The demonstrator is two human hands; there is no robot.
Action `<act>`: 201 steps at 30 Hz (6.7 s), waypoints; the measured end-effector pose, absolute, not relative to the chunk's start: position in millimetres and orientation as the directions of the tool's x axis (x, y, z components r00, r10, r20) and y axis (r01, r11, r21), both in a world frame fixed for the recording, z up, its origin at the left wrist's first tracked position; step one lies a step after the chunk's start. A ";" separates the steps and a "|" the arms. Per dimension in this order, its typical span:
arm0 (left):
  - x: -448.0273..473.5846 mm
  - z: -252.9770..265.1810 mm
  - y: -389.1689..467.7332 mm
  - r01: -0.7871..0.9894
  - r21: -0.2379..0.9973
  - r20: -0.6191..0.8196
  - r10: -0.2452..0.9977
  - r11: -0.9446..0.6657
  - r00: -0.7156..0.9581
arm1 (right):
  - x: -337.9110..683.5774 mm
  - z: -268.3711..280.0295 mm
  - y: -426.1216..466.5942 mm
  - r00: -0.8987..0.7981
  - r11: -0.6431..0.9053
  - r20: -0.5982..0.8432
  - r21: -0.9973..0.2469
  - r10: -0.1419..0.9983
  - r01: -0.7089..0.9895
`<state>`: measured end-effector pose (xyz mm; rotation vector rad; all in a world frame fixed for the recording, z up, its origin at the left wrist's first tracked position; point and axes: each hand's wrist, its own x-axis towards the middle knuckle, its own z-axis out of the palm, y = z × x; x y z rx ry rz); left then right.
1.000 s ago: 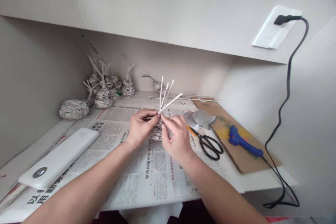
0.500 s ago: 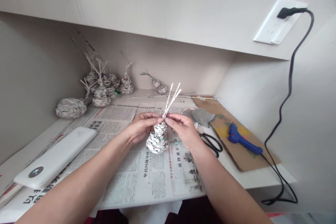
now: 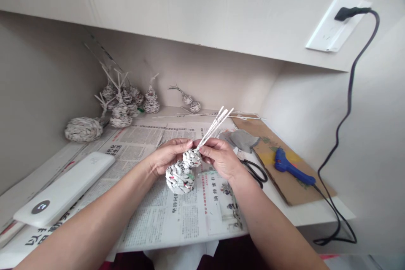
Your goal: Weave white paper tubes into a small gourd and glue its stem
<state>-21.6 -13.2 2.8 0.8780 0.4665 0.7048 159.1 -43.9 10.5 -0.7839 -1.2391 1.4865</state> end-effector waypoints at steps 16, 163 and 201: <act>-16.6 9.9 -15.5 -0.380 0.867 -0.105 0.864 0.321 0.492 | 149.0 16.3 -47.3 -0.081 0.060 0.085 -0.962 0.993 -0.267; -25.7 5.1 -1.4 -0.337 0.934 0.232 0.915 -0.115 0.329 | 143.1 15.0 -29.5 -0.044 0.097 0.099 -0.994 0.994 -0.042; -24.3 15.1 -12.9 -0.315 0.949 0.154 0.895 -0.016 0.418 | 146.0 10.8 -18.5 -0.399 -0.242 -0.103 -0.918 0.911 -0.315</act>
